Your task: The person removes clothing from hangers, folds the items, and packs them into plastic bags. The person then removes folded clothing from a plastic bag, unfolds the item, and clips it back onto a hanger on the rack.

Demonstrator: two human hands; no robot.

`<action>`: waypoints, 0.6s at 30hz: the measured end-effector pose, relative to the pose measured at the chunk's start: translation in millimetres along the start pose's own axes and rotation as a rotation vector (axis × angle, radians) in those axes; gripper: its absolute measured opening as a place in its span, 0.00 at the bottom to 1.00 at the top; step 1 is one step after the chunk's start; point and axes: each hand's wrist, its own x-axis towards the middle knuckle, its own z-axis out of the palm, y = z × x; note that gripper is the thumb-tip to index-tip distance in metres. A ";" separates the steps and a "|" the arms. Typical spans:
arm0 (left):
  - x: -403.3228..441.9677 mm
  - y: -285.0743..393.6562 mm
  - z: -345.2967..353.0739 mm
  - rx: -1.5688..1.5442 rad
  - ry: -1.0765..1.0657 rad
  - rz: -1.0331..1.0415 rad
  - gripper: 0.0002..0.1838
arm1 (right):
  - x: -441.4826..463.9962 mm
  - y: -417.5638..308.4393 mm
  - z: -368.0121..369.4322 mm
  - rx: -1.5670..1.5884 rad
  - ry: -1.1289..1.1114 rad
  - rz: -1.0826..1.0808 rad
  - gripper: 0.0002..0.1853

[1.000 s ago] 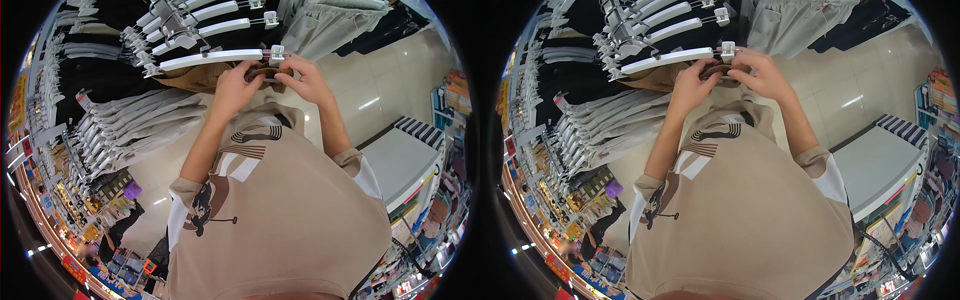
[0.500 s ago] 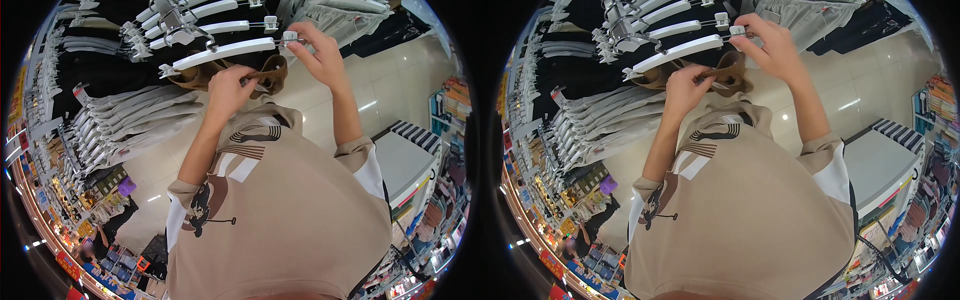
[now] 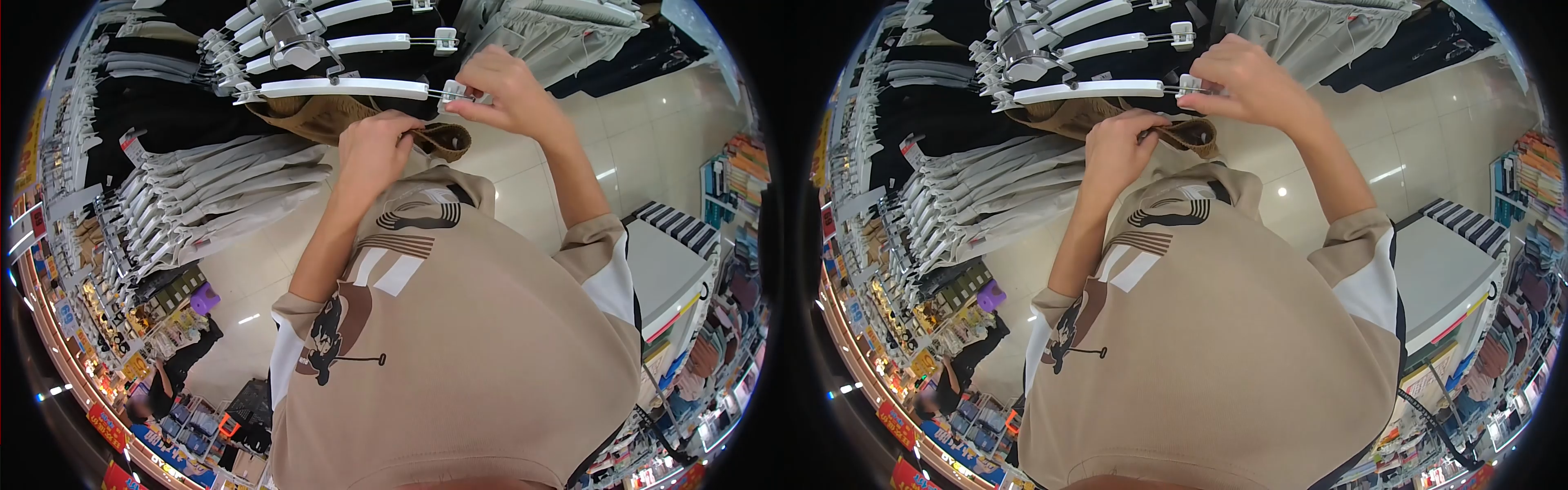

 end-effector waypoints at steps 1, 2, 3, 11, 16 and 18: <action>0.4 -0.3 -0.3 -0.001 0.003 0.001 0.11 | -0.3 0.6 2.3 0.012 0.007 -0.003 0.19; 0.7 -0.5 -0.4 -0.001 0.006 0.002 0.11 | -0.6 0.9 4.6 0.020 0.015 -0.006 0.18; 1.1 -1.6 0.0 -0.017 0.022 0.005 0.11 | -0.8 0.8 6.7 0.026 0.023 -0.009 0.18; 2.0 -11.5 -4.8 -0.176 0.107 -0.019 0.10 | -0.4 4.4 8.1 0.025 0.030 -0.028 0.19; 1.7 -5.5 -10.4 -0.248 0.214 -0.068 0.10 | 0.0 3.2 10.6 0.032 0.026 -0.032 0.19; 1.9 -3.5 -9.2 -0.283 0.287 -0.083 0.10 | 0.3 2.3 10.8 0.033 0.020 -0.032 0.19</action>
